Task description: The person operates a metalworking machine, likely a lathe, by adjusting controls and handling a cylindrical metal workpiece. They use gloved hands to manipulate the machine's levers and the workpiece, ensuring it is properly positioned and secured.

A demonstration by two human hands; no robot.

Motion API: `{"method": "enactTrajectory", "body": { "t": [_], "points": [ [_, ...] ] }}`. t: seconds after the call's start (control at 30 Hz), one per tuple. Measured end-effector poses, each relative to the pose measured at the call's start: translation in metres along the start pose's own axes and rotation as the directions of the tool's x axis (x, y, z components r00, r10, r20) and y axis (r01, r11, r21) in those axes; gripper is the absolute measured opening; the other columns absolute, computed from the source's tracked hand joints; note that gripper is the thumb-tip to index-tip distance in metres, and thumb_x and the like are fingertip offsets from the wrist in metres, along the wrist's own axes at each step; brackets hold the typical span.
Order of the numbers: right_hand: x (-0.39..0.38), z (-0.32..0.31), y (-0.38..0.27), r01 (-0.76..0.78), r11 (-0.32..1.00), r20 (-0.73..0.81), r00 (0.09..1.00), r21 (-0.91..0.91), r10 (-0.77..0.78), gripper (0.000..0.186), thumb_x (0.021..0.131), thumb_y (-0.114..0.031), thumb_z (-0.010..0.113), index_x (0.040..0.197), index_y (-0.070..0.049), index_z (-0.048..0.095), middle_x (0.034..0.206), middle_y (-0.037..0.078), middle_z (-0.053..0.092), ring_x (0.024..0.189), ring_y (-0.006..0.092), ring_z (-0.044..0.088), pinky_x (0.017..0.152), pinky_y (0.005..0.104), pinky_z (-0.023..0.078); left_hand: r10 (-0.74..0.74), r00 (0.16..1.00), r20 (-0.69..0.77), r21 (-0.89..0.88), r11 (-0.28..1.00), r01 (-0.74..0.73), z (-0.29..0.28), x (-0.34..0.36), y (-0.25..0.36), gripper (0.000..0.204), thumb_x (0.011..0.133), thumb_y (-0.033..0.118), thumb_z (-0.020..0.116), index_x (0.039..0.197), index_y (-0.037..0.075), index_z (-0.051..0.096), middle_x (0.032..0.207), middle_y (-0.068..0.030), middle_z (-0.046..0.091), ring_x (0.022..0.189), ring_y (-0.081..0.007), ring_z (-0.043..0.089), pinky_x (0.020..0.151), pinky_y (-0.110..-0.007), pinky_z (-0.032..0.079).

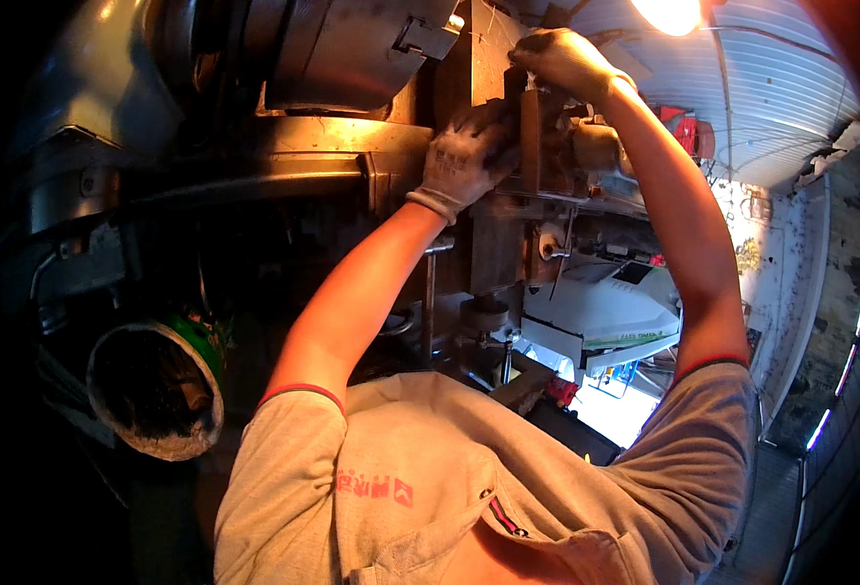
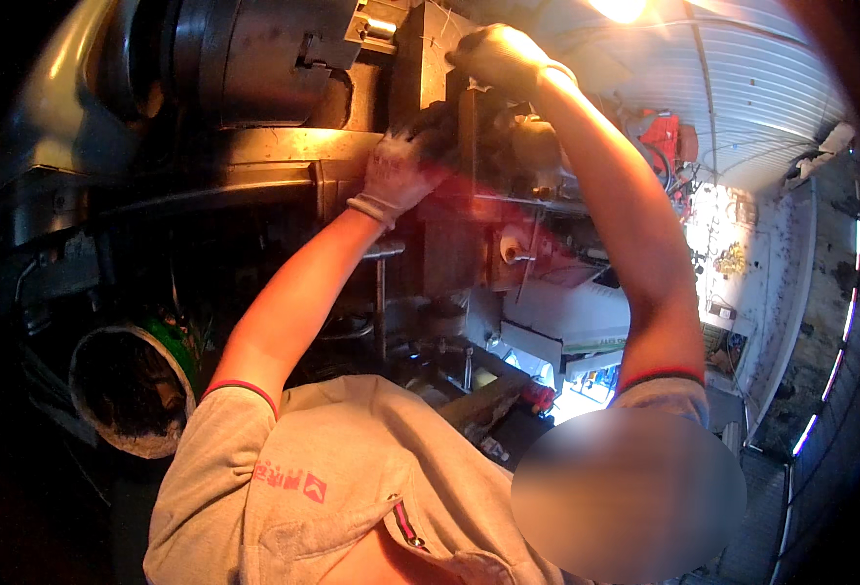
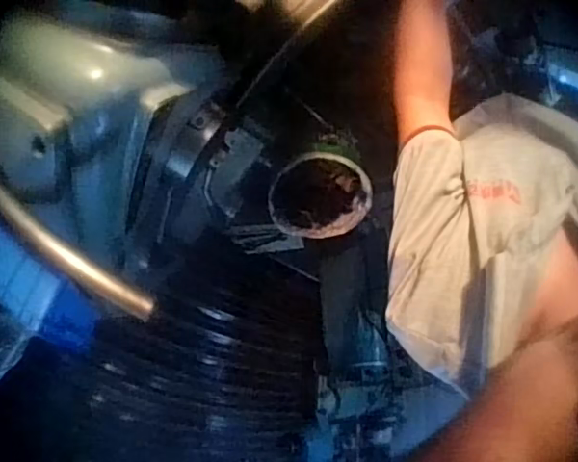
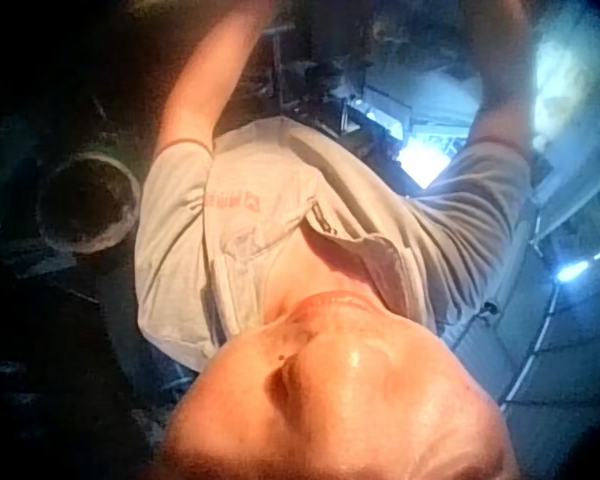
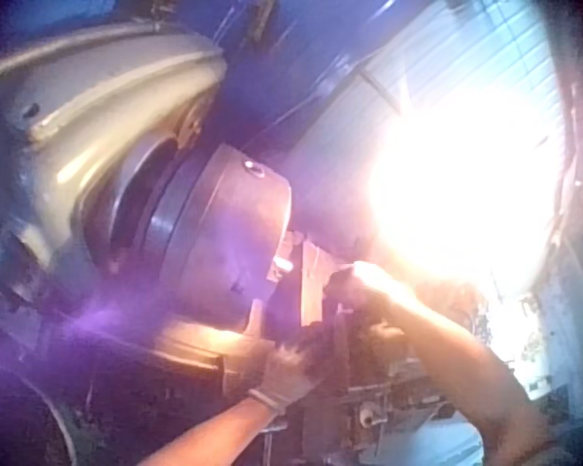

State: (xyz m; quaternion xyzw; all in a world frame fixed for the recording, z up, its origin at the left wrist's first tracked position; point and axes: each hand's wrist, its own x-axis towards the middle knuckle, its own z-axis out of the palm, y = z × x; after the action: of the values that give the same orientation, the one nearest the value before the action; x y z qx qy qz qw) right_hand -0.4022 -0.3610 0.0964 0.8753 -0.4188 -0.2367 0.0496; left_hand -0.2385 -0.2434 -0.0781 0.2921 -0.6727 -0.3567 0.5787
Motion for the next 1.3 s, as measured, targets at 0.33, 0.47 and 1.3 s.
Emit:
{"method": "enactTrajectory", "body": {
  "t": [0.33,0.47,1.3],
  "points": [
    [-0.052,-0.063,-0.054,-0.155,0.987,0.073,0.986,0.033,0.152,0.018,0.088,-0.018,0.068,0.101,-0.006,0.067,0.099,0.012,0.067,0.095,0.0328,0.063,0.08,0.0434,0.051,0.075,0.996,-0.042,-0.026,0.997,-0.076,-0.004,0.002,-0.006,0.039,0.08,0.029,0.076,0.109,0.004,0.066,0.127,-0.0149,0.064,0.12,-0.0313,0.06,0.105,-0.043,0.047],
    [-0.038,-0.073,-0.068,-0.336,0.926,0.257,0.892,-0.17,0.371,0.023,0.079,-0.018,0.064,0.099,-0.008,0.068,0.096,0.014,0.068,0.095,0.0348,0.064,0.082,0.0437,0.053,0.061,0.997,-0.056,-0.014,0.998,-0.062,-0.005,0.002,-0.006,0.035,0.073,0.021,0.08,0.101,0.006,0.065,0.131,-0.0121,0.063,0.122,-0.0308,0.059,0.105,-0.041,0.046],
    [-0.027,-0.067,-0.068,-0.41,0.91,0.324,0.854,-0.061,0.407,0.028,0.091,-0.031,0.06,0.093,-0.005,0.069,0.088,0.019,0.069,0.088,0.0384,0.066,0.081,0.0458,0.051,0.083,0.994,-0.076,-0.022,0.996,-0.085,-0.003,0.001,-0.006,0.038,0.077,0.028,0.078,0.106,0.005,0.067,0.126,-0.0158,0.065,0.117,-0.0345,0.061,0.101,-0.045,0.048]
  ]
}}
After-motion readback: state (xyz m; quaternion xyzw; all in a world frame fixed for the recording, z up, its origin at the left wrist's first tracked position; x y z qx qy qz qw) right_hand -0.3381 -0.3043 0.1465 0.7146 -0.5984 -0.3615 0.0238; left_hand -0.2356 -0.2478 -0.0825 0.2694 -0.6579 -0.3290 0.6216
